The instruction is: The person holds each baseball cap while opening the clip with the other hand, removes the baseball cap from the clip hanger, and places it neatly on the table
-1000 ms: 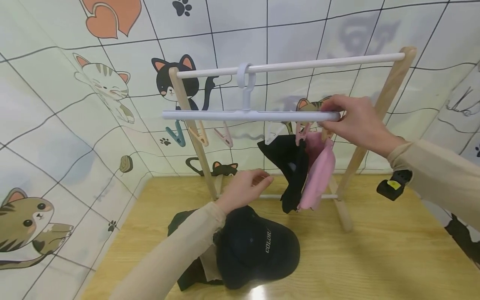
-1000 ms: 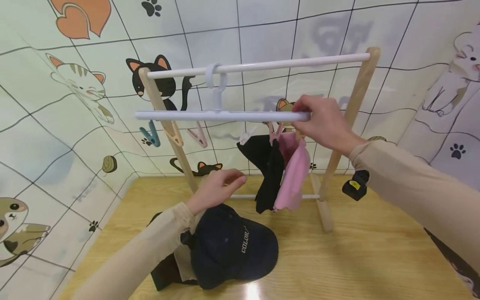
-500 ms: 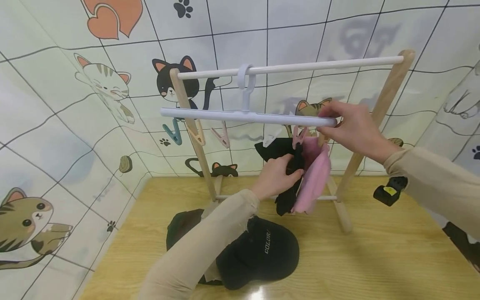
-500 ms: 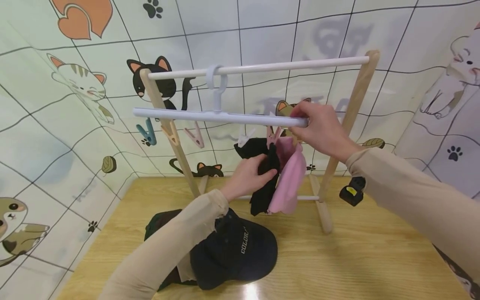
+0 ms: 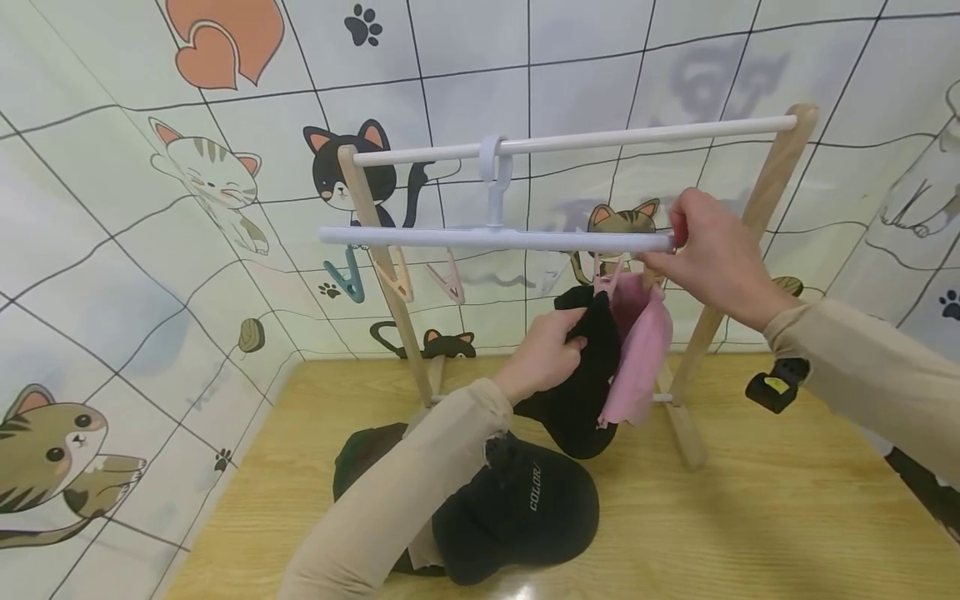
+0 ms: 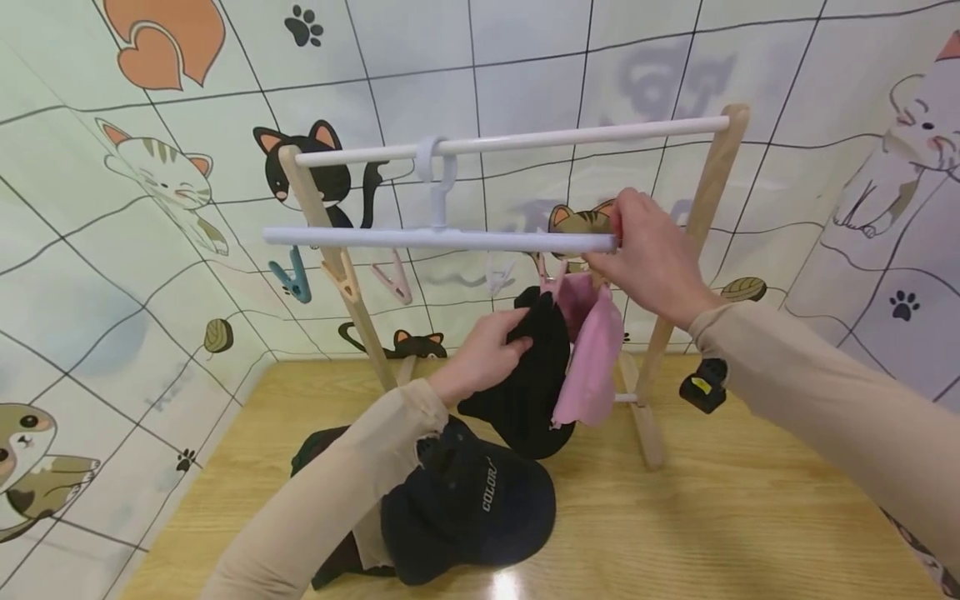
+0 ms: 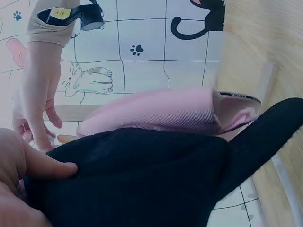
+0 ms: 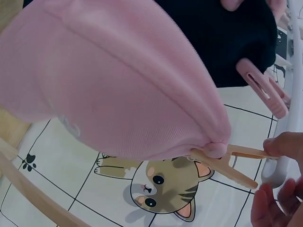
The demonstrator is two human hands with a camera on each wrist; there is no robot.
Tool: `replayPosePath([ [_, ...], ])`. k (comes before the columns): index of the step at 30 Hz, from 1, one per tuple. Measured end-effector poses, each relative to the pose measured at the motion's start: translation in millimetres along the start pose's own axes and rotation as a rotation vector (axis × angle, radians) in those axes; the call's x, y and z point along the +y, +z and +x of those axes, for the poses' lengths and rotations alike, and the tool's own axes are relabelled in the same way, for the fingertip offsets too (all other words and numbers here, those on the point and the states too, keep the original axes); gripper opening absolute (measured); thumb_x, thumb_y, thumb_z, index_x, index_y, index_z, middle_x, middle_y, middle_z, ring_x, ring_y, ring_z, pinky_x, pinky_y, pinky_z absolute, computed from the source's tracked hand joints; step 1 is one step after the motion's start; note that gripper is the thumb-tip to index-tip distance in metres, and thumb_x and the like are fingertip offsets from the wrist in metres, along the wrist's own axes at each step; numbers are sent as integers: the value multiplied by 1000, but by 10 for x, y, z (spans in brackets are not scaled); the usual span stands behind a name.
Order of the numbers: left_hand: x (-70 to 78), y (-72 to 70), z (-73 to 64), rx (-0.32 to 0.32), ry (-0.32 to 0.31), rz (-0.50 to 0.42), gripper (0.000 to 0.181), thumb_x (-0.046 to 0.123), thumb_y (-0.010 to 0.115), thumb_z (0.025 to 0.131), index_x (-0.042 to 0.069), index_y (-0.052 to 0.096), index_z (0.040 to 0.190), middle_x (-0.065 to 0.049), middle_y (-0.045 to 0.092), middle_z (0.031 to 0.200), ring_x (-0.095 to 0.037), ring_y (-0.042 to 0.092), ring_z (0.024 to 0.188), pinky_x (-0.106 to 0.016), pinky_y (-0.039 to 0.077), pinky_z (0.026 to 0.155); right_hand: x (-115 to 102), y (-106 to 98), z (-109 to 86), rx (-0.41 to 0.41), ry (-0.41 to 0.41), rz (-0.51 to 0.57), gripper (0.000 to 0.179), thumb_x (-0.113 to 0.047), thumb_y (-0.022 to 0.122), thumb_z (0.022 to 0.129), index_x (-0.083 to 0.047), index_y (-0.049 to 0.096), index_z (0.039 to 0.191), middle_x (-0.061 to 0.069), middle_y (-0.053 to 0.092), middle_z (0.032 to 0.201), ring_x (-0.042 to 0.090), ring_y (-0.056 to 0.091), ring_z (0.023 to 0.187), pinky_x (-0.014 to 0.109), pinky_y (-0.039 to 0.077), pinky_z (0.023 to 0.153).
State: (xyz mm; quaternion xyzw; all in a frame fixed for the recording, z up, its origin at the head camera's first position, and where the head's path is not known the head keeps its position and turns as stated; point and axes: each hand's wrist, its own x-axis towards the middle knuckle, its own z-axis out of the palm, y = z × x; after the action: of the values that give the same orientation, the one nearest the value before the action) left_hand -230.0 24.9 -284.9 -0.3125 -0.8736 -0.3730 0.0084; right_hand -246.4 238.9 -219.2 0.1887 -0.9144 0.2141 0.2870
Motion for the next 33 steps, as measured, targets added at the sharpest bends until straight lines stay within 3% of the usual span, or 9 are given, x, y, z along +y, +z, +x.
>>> replayPosePath([
  [4,27,-7,13,11,24,19,35,-6,51,93,0,60,126,-13,63,123,-21,58,115,-23,43,92,-2,-4,-54,-1,11,-67,30,-18,76,82,-6,49,77,7,50,63,21,39,52,32,27,44],
  [7,40,-5,21,24,20,17,34,-6,51,92,0,62,124,-12,64,121,-20,58,113,-22,44,91,-49,29,-96,22,-9,-80,26,-17,73,84,-6,51,77,5,51,62,19,40,49,31,27,43],
  [12,71,9,30,48,-12,-11,37,-5,50,93,0,60,128,-13,61,126,-19,55,118,-21,42,93,-221,103,-159,14,-14,-34,13,-15,63,88,-5,56,84,7,62,69,19,53,54,32,34,45],
  [18,134,33,53,51,-17,-10,35,-3,50,95,3,61,128,-12,62,125,-19,58,112,-18,41,87,-378,184,-178,-68,81,60,24,-27,59,92,-4,55,96,11,68,83,23,64,67,36,43,50],
  [25,200,51,114,44,-20,33,32,-3,49,95,1,63,123,-14,67,111,-16,58,81,-20,37,69,-418,275,-96,-39,135,99,34,-34,63,91,-3,51,95,9,62,82,25,58,67,37,39,56],
  [33,274,106,143,46,-45,64,22,-2,49,95,1,64,112,-12,64,83,-16,56,69,-21,35,63,-407,313,46,-87,238,137,36,-31,67,88,0,50,87,10,52,70,25,47,55,35,33,49],
])
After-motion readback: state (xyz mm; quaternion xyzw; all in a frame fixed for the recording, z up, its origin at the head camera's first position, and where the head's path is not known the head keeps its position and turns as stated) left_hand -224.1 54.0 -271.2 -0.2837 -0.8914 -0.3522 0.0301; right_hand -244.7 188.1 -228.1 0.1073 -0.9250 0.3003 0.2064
